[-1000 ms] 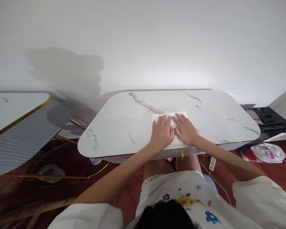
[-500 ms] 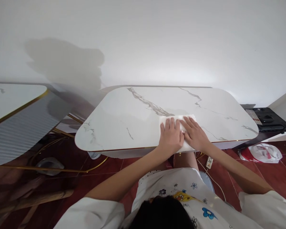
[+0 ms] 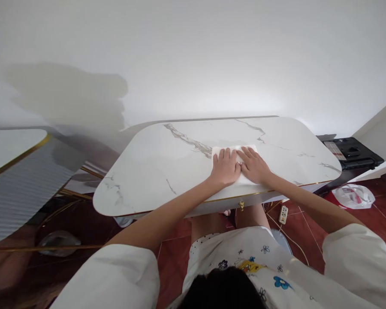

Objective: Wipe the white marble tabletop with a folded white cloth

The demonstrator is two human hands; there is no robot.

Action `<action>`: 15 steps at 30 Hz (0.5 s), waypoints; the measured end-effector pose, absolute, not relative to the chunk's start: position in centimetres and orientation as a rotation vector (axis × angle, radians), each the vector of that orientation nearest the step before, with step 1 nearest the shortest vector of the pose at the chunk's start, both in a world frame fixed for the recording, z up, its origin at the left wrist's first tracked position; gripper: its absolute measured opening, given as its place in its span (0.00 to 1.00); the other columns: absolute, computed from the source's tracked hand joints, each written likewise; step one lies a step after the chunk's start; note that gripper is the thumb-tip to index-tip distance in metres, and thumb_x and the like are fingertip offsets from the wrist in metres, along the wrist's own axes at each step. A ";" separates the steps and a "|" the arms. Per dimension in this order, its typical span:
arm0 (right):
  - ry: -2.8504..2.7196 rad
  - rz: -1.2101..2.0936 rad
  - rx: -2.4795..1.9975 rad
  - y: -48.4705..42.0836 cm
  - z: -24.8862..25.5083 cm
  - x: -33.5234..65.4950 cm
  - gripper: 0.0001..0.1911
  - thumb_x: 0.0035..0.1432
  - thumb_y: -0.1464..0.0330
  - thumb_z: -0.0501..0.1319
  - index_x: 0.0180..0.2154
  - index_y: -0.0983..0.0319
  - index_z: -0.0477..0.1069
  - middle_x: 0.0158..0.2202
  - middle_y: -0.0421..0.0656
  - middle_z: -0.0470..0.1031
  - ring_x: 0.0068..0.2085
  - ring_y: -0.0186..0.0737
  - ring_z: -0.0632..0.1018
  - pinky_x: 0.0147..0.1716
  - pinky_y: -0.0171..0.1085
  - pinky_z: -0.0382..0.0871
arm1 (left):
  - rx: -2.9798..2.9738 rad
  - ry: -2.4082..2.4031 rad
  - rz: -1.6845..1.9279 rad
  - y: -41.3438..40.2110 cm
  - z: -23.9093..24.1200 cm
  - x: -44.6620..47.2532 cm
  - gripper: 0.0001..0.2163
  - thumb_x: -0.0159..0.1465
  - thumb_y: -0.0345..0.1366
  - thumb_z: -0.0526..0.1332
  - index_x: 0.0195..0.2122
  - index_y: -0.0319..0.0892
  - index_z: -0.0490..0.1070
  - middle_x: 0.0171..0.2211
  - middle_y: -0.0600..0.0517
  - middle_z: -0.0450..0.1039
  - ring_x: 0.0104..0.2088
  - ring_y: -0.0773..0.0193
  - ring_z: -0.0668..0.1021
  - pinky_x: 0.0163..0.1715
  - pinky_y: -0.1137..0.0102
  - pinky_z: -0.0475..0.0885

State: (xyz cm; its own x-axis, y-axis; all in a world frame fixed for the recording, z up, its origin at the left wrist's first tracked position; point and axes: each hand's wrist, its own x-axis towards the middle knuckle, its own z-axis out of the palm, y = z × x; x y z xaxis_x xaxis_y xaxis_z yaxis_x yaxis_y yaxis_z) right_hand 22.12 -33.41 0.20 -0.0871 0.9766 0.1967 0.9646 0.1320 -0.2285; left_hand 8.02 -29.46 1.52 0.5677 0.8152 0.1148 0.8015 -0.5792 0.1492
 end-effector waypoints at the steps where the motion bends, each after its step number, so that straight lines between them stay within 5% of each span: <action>1: -2.122 0.067 -1.889 -32.5 0.2 22.3 0.30 0.65 0.66 0.47 0.66 0.64 0.58 0.69 0.51 0.57 0.69 0.56 0.57 0.65 0.56 0.55 | 2.711 1.406 0.266 -28.7 1.6 8.1 0.24 0.68 0.37 0.46 0.64 0.38 0.59 0.66 0.39 0.58 0.66 0.46 0.60 0.63 0.48 0.56; 15: -2.191 0.147 -1.876 -18.8 0.7 25.1 0.28 0.65 0.67 0.45 0.64 0.66 0.60 0.68 0.52 0.59 0.68 0.55 0.59 0.64 0.53 0.58 | 2.688 1.435 0.463 -16.8 1.0 10.5 0.19 0.68 0.36 0.45 0.57 0.42 0.65 0.57 0.41 0.68 0.60 0.50 0.66 0.59 0.52 0.60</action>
State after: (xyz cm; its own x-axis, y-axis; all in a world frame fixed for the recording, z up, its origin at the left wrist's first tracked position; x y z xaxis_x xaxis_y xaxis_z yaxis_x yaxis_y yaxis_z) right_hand 25.12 -18.82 0.68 -0.1377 0.9825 0.1251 0.9570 0.1645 -0.2389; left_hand 10.53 -16.85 1.04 0.5216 0.8205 0.2341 0.8026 -0.5649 0.1917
